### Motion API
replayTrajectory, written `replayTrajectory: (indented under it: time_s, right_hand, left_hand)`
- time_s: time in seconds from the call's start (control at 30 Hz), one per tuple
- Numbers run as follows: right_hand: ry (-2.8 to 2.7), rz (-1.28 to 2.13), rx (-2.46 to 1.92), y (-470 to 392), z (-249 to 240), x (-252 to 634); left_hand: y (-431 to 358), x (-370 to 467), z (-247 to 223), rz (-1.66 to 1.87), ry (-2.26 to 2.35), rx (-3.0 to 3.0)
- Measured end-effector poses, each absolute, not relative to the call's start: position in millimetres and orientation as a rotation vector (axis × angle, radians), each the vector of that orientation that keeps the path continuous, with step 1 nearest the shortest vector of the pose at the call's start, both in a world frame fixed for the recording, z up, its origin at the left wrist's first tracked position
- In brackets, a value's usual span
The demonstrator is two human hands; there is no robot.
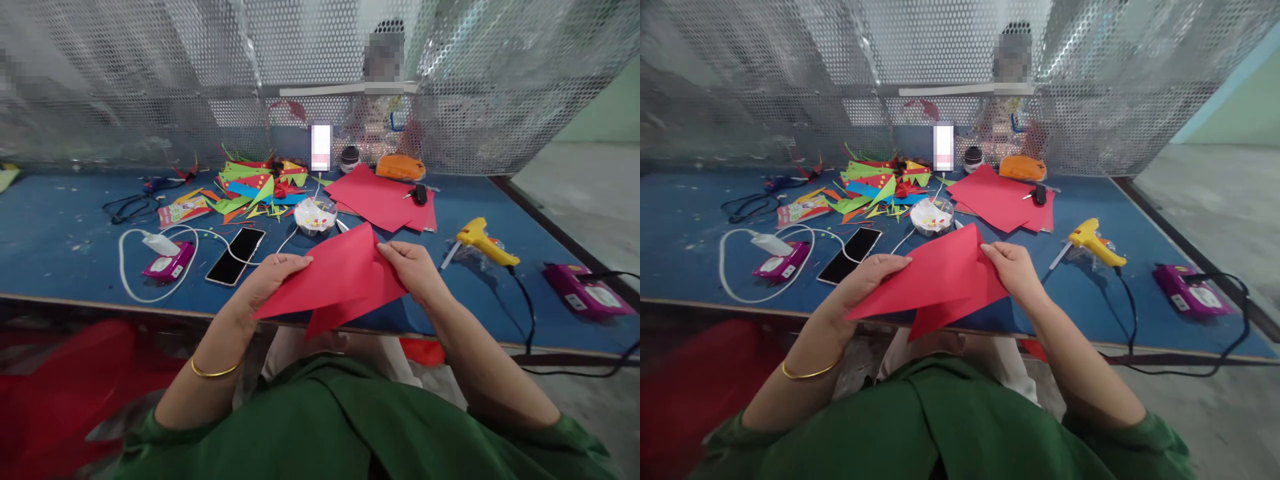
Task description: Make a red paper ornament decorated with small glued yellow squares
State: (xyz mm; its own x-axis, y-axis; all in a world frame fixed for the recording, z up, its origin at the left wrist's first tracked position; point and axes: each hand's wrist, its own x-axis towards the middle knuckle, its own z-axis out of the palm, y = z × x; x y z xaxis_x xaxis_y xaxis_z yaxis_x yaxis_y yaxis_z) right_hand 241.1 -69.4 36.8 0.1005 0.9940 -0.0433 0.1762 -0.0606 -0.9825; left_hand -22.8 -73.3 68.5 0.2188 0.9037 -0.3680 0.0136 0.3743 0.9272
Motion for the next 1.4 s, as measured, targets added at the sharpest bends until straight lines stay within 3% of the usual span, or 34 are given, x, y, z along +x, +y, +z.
replayTrajectory:
  time_s: [0.23, 0.4, 0.6, 0.87, 1.13, 1.2, 1.3, 1.4]
  right_hand:
    - [-1.429, 1.193, -1.481, -55.0, 46.0, 247.5]
    - [-1.441, 1.195, -1.460, -57.6, 36.0, 241.3]
    - [-1.446, 1.149, -1.407, -63.8, 26.7, 234.4]
    - [-1.570, 1.032, -1.347, -70.5, 30.8, 231.9]
    - [-1.751, 0.943, -1.302, -83.6, 22.5, 226.6]
    - [-1.687, 0.810, -1.324, -86.4, 33.8, 233.3]
    - [-1.514, 0.421, -1.342, -87.9, 65.3, 247.7]
    - [-1.490, 0.067, -1.296, -83.8, 95.3, 260.3]
  left_hand:
    - [-58.3, -15.2, 66.3, 1.301, 0.932, 0.882]
    - [-73.9, 1.7, 41.3, 1.411, 1.185, 0.891]
    - [-90.2, 16.2, 25.9, 1.081, 1.207, 0.834]
    - [-73.7, 22.0, 29.3, 1.077, 1.095, 0.650]
    - [-65.7, 15.2, 42.7, 0.986, 1.250, 0.952]
    - [-57.9, 7.0, 55.7, 0.927, 1.304, 1.122]
    - [-43.8, -2.4, 80.1, 0.544, 1.432, 1.771]
    - [-32.7, -2.8, 103.3, 0.285, 1.359, 2.025]
